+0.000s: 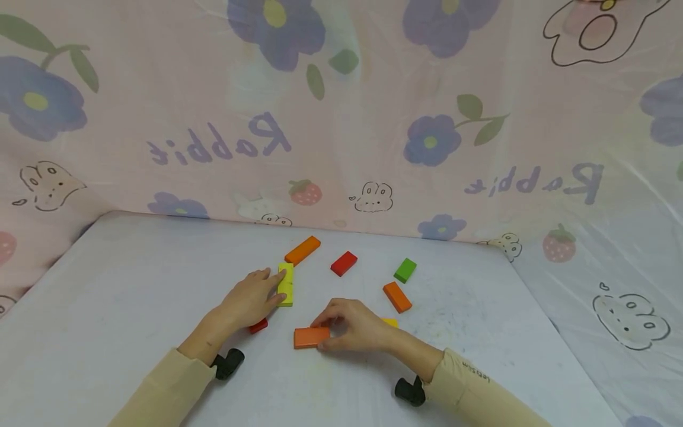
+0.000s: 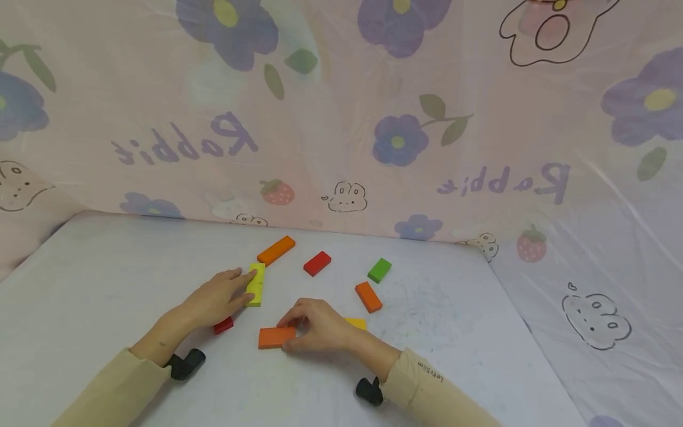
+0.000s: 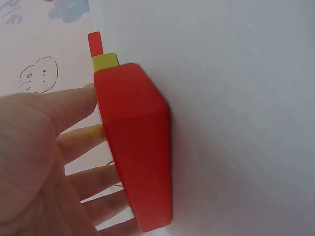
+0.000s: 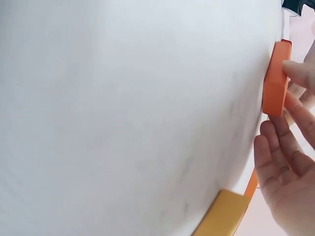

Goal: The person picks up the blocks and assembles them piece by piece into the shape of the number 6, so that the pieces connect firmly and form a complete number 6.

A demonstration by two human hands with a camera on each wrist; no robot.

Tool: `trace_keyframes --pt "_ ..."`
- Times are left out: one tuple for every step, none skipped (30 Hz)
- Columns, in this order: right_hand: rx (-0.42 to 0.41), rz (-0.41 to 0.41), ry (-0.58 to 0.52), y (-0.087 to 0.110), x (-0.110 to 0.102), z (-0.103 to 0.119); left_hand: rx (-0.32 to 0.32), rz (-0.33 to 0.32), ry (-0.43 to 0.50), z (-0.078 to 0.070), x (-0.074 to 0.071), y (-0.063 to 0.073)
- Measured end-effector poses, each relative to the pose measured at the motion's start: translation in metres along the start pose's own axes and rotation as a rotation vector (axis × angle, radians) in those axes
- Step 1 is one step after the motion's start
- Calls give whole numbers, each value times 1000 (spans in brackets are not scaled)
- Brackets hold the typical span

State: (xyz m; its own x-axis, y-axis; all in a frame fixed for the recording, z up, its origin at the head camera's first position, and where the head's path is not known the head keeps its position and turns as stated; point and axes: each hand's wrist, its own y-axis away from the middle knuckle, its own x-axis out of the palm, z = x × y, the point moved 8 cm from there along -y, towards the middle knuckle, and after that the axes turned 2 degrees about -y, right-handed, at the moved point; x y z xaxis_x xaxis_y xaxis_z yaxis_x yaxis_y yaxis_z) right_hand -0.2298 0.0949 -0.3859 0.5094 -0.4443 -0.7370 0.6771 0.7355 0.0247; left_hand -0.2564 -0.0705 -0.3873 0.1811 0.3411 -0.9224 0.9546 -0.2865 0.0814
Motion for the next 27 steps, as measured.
trace_keyframes --pt "-3 3 -1 -1 -1 0 -1 0 1 0 0 0" --pt "-3 5 -2 -1 -2 -1 -1 2 1 0 0 -1" --pt "-3 5 -1 -2 -3 -2 -3 5 2 0 1 -1" --pt "-4 4 2 -2 -4 -3 -3 7 1 0 1 -1" --pt "-1 2 3 -3 -5 -4 -4 9 -1 0 2 -1" --pt "2 -2 3 -4 -6 -5 -5 10 -3 0 2 -1" --pt "3 -6 8 -4 -8 -6 -6 9 -6 0 2 -2" --pt "7 -12 9 -5 -9 -7 -6 9 -9 0 2 -2" --pt "9 -17 12 -6 -10 -8 -7 6 -10 0 2 -2" --pt "16 -20 10 -7 -11 -9 -7 5 -9 1 2 -2" --pt "22 -22 5 -8 -12 -10 -8 4 -7 1 2 -2" --pt "31 -21 1 -9 -12 -11 -8 4 -5 1 2 -1" --pt "42 -17 -4 -10 -12 -12 -9 6 -3 1 3 -1" --pt "53 -13 -13 -11 -12 -14 -10 7 -1 1 3 -1" --pt "64 -9 -19 -12 -11 -15 -10 7 -1 1 3 0" --pt "69 -8 -23 -12 -11 -16 -10 8 -1 1 3 0" --pt "70 -8 -24 -14 -12 -16 -11 7 -1 2 3 1" --pt "71 -10 -24 -15 -12 -17 -10 5 -1 2 3 1" --pt "70 -12 -23 -16 -12 -18 -9 4 -1 2 3 1" --pt "62 -19 -15 -18 -13 -18 -7 1 -2 2 2 2" --pt "51 -28 -6 -19 -15 -18 -4 -1 -2 2 2 2" --pt "37 -37 4 -21 -16 -17 -1 -3 -1 2 2 2" --pt "26 -45 14 -23 -17 -17 1 -6 -2 2 2 1" --pt "16 -52 23 -25 -18 -17 4 -7 -3 2 1 1" --pt "11 -58 32 -27 -19 -17 5 -8 -4 2 1 0" --pt "6 -63 41 -29 -19 -17 6 -8 -5 2 1 -1" --pt "5 -65 44 -30 -20 -17 6 -7 -3 2 1 -1"
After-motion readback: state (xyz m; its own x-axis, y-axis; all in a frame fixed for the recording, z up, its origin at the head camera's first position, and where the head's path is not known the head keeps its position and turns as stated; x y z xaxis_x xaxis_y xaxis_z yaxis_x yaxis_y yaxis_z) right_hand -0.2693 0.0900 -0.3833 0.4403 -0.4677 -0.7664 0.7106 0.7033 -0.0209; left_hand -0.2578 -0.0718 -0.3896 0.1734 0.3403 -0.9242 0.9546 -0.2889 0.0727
